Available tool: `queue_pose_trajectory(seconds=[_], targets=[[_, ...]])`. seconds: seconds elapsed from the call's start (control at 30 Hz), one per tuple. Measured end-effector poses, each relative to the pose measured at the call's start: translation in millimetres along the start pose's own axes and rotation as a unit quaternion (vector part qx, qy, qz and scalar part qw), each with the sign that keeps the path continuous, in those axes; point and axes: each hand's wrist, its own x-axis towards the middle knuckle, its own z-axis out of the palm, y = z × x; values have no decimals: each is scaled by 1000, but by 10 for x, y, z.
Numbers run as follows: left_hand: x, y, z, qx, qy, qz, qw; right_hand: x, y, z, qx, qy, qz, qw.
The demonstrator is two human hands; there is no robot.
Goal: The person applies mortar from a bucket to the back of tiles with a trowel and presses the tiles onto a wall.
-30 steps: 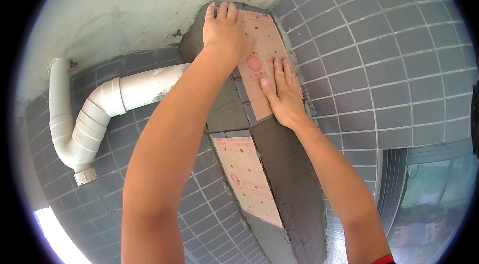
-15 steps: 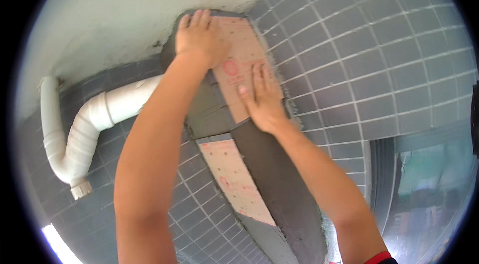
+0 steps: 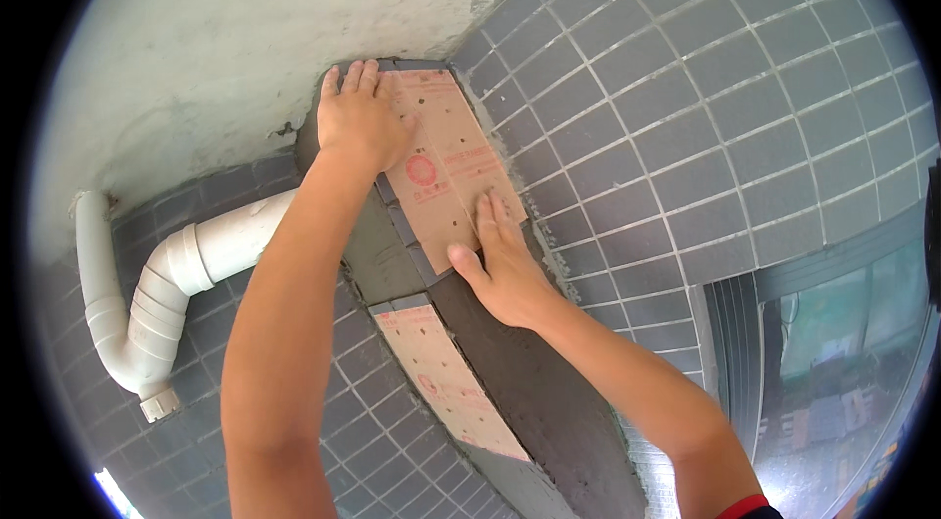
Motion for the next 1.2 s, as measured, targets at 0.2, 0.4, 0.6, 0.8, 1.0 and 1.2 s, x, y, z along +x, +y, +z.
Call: queue_pose_trajectory(seconds=[0.2,0.4,0.6,0.8,1.0,1.2], targets=[[5,-5,22,3,25,8,1000,267,6,136,-3,33,19,999],[21,-27,173,3,81,6,997,1314,29,-2,-11,129,-89,988],[74,-47,136,11,86,28,996,2022,29,41,-65,145,-84,984],[70,-128,17,-33,74,42,996,2234,-88,-34,-39,138,-48,989],[88,-224,21,-44,54,50,996,2194,-173,-53,-48,107,-17,993],[114,-308,-15,-64,73,60,993,2149,-256,-204,-37,101,2,994]])
